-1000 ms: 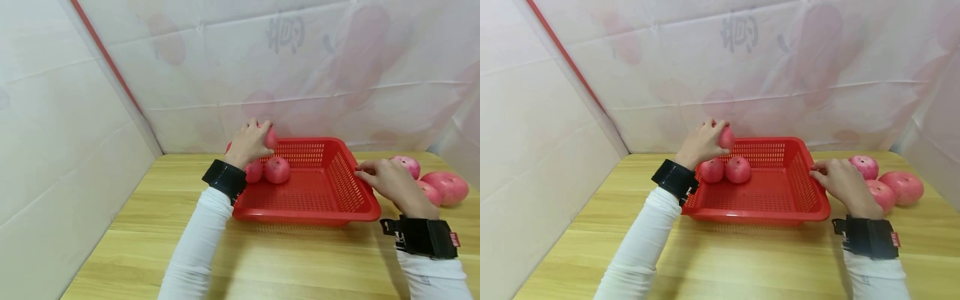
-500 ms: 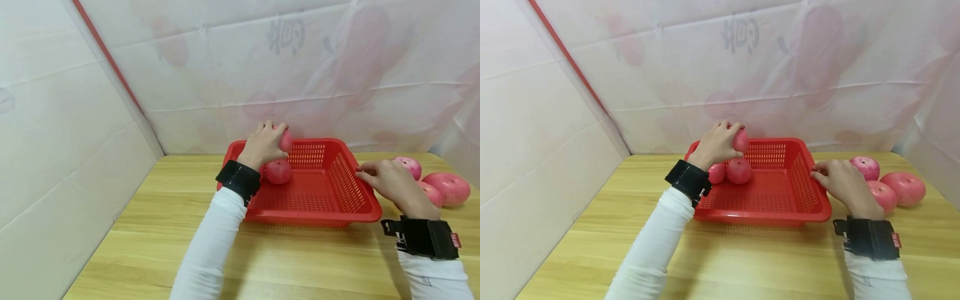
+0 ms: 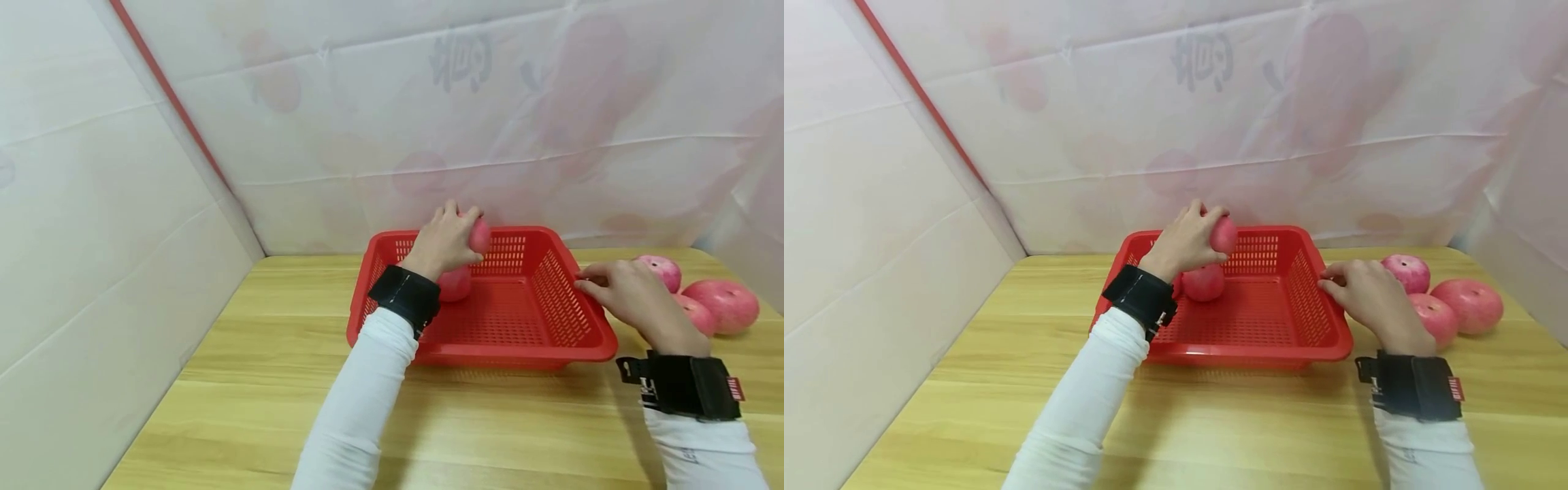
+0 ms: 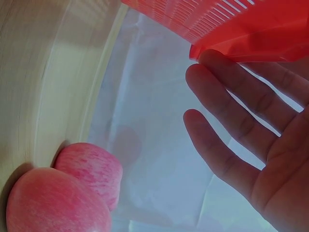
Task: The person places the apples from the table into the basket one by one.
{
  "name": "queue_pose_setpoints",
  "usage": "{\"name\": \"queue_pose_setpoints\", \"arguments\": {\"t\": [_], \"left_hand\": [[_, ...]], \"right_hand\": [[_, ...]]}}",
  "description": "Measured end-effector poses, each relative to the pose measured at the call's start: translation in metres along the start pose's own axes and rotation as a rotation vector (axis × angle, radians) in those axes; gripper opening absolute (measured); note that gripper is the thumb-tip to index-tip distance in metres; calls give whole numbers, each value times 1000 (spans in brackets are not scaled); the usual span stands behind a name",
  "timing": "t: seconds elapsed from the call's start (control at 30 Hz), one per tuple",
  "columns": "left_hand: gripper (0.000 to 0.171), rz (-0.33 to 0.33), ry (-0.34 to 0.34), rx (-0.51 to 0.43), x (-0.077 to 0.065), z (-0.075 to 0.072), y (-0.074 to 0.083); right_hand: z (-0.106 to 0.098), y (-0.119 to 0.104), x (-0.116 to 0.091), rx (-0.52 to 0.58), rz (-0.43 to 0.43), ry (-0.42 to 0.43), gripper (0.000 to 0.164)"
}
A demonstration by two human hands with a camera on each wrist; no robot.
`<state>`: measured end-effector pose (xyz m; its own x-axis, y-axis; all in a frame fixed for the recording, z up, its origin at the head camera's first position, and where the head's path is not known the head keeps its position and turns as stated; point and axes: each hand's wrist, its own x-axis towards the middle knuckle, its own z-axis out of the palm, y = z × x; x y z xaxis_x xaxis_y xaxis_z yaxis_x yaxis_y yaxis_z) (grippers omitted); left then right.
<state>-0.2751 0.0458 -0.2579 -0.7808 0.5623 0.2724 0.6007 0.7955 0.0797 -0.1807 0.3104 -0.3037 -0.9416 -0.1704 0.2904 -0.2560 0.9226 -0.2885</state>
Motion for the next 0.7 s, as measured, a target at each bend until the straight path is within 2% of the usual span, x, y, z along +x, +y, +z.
{"name": "queue_pose_setpoints", "arguments": {"t": [0.23,0.53,0.7], "left_hand": [[70,19,24,12,7,4,8],[71,-2,-18,12,10,14,10],[70,-7,-31,16,12,17,9]], "right_hand": [[-7,1,0,9,22,-6,24],[-2,1,-2,20,19,-5,23],[-3,-1,-1,-11,-3,14,21]]}}
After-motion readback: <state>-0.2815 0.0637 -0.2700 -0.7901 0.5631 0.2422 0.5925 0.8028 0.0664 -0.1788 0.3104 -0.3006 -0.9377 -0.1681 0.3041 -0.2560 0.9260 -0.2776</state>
